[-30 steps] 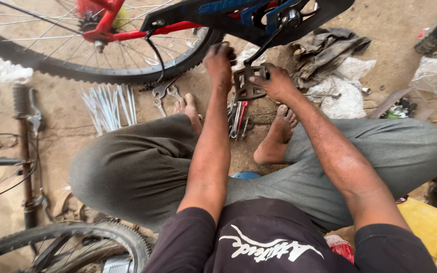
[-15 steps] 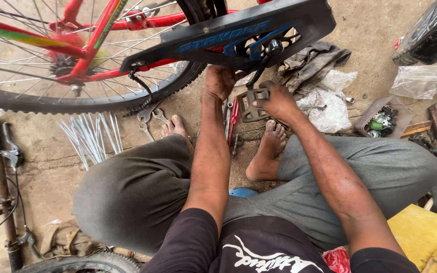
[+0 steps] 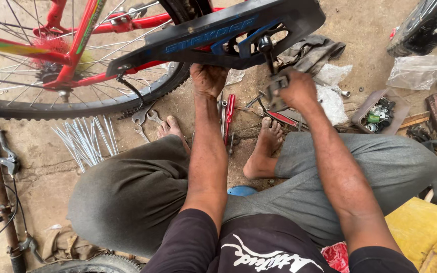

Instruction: The person repairs a bicycle chain by removing it from the gears, manipulating individual links and the master link with pliers and by hand, and then rethreading it through the derailleur and over the chainring.

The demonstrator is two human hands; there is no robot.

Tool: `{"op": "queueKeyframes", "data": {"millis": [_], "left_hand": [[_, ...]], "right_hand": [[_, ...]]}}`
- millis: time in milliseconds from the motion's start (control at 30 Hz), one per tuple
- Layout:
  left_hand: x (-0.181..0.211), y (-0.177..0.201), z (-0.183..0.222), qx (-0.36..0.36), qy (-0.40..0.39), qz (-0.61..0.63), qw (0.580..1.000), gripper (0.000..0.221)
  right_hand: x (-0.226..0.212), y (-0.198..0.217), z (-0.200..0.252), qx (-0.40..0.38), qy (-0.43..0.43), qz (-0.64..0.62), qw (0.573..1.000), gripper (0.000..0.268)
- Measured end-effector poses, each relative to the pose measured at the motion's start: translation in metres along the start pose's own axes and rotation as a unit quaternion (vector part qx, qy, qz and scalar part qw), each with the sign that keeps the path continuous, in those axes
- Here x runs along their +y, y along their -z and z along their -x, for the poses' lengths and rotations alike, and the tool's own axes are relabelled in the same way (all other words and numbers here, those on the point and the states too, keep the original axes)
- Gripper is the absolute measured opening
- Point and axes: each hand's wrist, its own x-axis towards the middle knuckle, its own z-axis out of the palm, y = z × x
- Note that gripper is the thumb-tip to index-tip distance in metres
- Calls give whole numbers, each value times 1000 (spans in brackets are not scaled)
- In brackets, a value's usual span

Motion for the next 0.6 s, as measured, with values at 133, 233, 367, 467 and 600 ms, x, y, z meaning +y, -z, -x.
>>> {"op": "queueKeyframes", "data": {"millis": [133,233,367,467,600], "left_hand": [[-5,-12,7,23,4,-74,997,24],[-10,-29,19,70,40,-231,970,18],[-12,-38,28,152,85,-339,925,14],[-5,-36,22,210,55,-479,851,13],[-2,-33,28,205,-32,-566,798,21]], "right_hand": [[12,11,-2,60,22,47,997,51],[7,16,-1,64,22,54,996,56],[-4,15,6,47,47,42,997,55],[-13,13,7,21,-8,35,999,58],[-8,28,9,33,-13,13,999,56]]}}
